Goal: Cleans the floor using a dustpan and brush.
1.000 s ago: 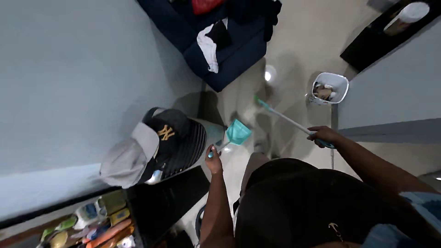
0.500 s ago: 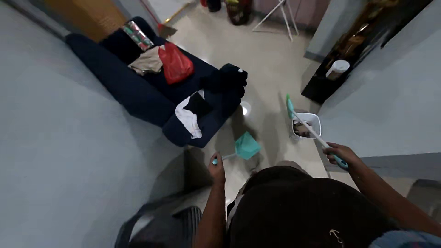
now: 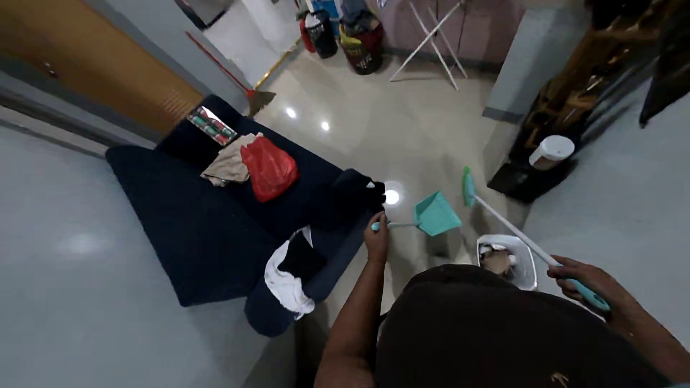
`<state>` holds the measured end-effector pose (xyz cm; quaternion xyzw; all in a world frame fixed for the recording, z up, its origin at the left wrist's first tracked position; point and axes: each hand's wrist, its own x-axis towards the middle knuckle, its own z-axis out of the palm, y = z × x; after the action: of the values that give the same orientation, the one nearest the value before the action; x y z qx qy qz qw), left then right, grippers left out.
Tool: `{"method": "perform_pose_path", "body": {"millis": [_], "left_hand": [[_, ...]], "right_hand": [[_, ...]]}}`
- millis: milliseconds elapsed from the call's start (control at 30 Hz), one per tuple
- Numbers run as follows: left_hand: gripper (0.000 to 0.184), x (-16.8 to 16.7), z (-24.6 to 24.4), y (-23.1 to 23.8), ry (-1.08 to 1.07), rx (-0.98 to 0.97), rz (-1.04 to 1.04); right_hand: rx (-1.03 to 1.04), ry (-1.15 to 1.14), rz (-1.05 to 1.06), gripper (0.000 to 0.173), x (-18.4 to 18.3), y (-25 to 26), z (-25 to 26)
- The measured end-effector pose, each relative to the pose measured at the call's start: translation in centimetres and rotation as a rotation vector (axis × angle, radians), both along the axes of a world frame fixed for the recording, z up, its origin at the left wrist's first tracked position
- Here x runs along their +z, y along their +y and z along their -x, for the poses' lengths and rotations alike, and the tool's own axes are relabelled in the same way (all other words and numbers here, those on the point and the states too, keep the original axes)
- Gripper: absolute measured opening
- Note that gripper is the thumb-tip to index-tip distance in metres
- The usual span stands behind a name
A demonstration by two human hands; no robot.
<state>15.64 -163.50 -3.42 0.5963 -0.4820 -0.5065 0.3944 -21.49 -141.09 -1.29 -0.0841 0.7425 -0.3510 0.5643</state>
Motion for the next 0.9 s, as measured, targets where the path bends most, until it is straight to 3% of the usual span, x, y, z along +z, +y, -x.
{"method": "perform_pose_path", "body": {"millis": [100,200,400,500,600,700,900], "left_hand": [[0.033,1.8,4.0,-7.3,0.032,-0.006,0.081],[0.033,1.9,6.5,-13.0,0.073,0.051,0.037],[0.032,3.0,8.2,-26.7,0.105,0.248,-0.049],[0.032,1.8,8.3,-35.2,0.102,0.343,-0.068],[0.034,0.9,9.0,-43.0,0.094,0.409,-0.12],[0.035,0.0,10.1,-51.5,0.047,0.436,-0.122],[0.035,-0.3,11.6,-65.3,-0.053,0.426,-0.088]], "right_hand": [[0.057,0.031,0.017,0.041,0.8,-7.9,4.4],[0.059,0.041,0.005,0.037,1.0,-15.8,6.9],[-0.019,0.018,0.029,0.034,-1.4,-30.7,10.3],[-0.045,-0.034,0.049,0.026,-2.5,-36.4,12.8],[0.0,-0.012,0.013,0.014,-1.2,-41.7,15.2],[0.033,0.075,-0.041,0.017,-0.2,-48.1,17.1],[-0.11,0.083,-0.155,0.007,-3.8,-59.6,18.2]]}}
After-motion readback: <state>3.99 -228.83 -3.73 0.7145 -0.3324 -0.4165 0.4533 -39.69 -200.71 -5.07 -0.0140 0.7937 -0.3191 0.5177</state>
